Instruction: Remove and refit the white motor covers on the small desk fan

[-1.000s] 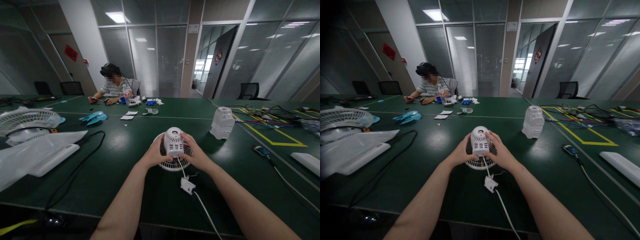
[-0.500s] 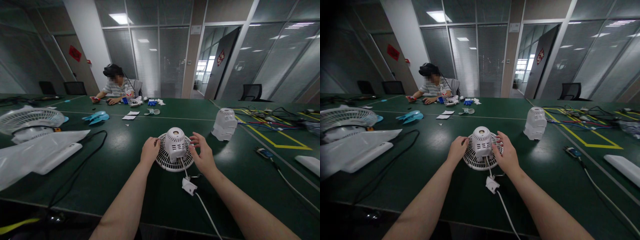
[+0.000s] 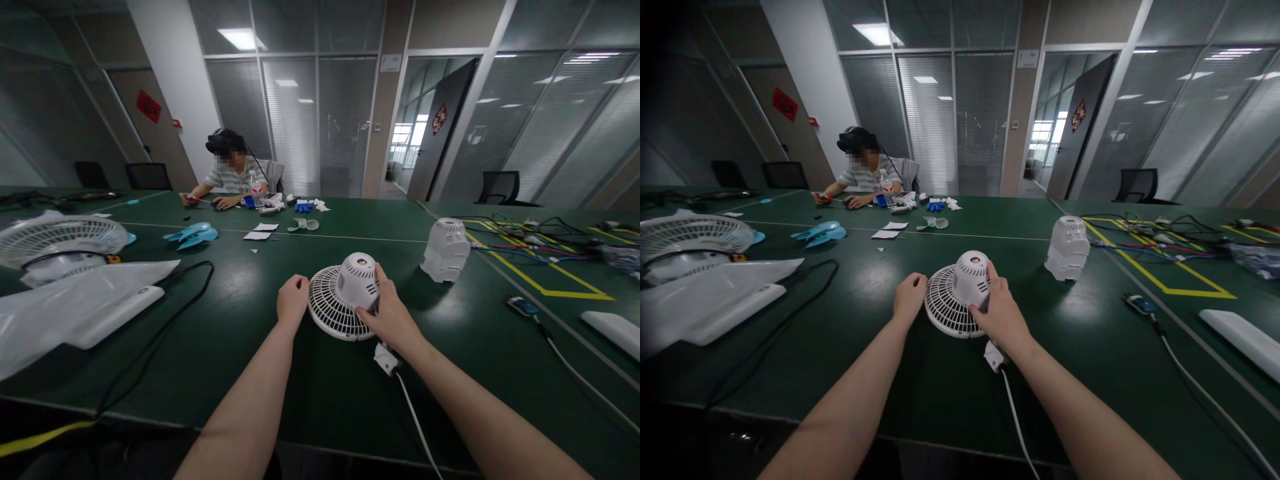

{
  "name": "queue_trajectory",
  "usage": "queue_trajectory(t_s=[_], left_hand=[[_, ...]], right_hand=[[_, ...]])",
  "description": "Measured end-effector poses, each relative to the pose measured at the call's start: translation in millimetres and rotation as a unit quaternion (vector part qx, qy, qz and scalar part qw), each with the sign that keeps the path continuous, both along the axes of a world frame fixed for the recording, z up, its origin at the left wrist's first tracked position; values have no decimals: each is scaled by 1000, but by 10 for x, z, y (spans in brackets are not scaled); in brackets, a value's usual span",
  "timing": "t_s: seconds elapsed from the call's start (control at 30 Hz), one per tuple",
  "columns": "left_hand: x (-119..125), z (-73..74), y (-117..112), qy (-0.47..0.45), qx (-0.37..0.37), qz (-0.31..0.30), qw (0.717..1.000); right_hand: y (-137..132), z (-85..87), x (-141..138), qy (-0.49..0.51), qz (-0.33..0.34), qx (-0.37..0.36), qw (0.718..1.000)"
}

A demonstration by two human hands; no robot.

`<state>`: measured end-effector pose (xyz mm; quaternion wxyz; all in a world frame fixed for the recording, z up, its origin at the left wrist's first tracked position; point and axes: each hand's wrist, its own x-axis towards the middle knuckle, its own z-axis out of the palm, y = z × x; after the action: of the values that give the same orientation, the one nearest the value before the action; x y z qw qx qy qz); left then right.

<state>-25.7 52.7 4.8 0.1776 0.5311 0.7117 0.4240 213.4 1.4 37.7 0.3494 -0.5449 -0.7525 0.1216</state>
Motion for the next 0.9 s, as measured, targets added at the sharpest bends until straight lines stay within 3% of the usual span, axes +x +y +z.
queue_trajectory(t_s=[0.17,0.27,0.47,0.67,0.77,0.9], left_hand=[[-73,-35,22,-32,2,-3,999],[-76,-37,-1,-26,-4,-18,999],[-84,-42,-13,-5,-44,-50,998],[-76,-18,-29,6,-67,-49,997],[-74,-7,-44,6,-71,-55,996],[-70,1,-49,10,-81,-55,995]], right_hand=[[-41,84,96,-21,2,-13,1000],[-103,105,292,-38,-16,-2,999],[-298,53,1071,-58,-123,19,990],[-460,24,1909,-64,-266,36,961],[-507,18,2173,-77,-312,38,946],[-534,71,2311,-86,-326,49,940]])
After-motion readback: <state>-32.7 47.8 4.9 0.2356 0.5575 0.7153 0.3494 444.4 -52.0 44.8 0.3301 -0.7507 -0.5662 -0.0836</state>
